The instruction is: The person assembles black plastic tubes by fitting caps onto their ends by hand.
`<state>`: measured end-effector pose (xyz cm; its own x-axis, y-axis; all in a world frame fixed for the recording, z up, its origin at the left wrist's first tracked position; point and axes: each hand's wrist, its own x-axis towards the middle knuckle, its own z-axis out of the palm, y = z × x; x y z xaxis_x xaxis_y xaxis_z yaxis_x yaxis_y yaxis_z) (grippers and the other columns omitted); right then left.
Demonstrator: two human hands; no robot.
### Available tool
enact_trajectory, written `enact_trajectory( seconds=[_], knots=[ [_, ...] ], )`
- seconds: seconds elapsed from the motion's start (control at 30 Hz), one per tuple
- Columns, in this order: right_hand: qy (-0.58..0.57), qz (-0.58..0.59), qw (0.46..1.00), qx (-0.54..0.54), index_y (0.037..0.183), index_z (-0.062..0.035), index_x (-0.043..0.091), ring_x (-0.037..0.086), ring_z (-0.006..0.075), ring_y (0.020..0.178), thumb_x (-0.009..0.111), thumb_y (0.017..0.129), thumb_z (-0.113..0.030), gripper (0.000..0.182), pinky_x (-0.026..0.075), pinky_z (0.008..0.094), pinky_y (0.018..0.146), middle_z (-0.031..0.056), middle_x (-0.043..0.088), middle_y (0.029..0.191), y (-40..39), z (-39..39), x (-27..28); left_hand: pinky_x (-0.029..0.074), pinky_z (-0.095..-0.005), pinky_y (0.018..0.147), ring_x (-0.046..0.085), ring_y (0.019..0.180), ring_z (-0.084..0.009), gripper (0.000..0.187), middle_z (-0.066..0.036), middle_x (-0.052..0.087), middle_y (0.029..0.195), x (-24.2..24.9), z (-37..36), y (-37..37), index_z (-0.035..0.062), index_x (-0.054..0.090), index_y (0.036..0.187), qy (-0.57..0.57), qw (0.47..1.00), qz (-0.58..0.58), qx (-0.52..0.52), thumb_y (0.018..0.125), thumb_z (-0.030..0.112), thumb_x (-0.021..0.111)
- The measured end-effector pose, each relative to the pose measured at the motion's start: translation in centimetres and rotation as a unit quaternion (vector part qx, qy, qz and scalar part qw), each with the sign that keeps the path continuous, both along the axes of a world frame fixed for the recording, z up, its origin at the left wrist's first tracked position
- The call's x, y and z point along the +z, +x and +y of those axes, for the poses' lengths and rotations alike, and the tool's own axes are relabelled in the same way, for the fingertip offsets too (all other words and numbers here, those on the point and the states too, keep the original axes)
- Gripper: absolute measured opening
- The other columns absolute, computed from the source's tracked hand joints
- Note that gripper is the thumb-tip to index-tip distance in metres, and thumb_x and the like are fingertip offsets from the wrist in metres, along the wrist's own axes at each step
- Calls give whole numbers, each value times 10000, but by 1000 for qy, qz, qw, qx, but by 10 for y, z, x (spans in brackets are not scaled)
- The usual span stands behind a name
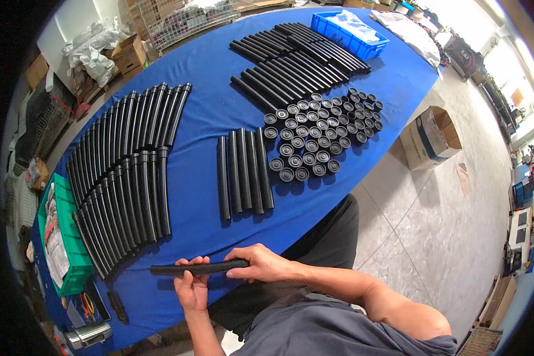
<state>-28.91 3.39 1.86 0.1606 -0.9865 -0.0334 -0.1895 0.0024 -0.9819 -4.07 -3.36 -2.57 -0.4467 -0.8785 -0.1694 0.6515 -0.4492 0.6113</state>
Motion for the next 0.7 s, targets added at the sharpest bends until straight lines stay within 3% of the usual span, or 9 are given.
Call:
enact_trajectory(
  seconds=[0.03, 0.07, 0.17, 0.43, 0.7],
  knots=[
    [32, -13, 999, 3, 1196, 15, 638, 663, 423, 911, 749, 910, -186, 367, 532, 514, 758, 225, 641, 996, -2, -1, 4, 570, -537, 1042, 636, 1238, -427, 336, -267, 666, 1256, 2, -1, -2, 50, 526, 1272, -1, 1000, -9, 5, 981, 83, 691],
    [-132, 43, 989, -44, 1195, 14, 639, 656, 421, 937, 747, 909, -183, 364, 536, 509, 769, 222, 641, 996, 4, 3, -14, 563, -539, 1052, 631, 1246, -421, 338, -256, 665, 1265, 1, -2, -1, 49, 529, 1280, 4, 1000, -1, -4, 984, 90, 688],
    [-166, 104, 980, -28, 1207, 13, 626, 649, 423, 959, 746, 908, -178, 374, 537, 507, 781, 217, 641, 994, 8, 6, -9, 549, -544, 1070, 621, 1260, -410, 346, -236, 663, 1281, -1, -5, 4, 49, 535, 1294, 13, 1000, 15, -23, 987, 97, 687],
    [-97, 47, 994, -2, 1183, 33, 599, 658, 432, 925, 706, 956, -231, 364, 531, 499, 787, 226, 642, 958, 4, 0, -7, 557, -539, 1062, 631, 1244, -429, 350, -245, 677, 1244, 0, -6, 2, 61, 532, 1265, 19, 999, 29, -15, 963, 62, 709],
    [-173, 88, 981, -20, 1204, 29, 584, 660, 418, 893, 728, 930, -189, 379, 548, 500, 747, 203, 619, 964, 8, 0, -13, 560, -535, 1061, 633, 1242, -430, 369, -254, 673, 1253, 6, -3, -1, 53, 522, 1267, 22, 999, 21, -14, 956, 64, 719]
  ],
)
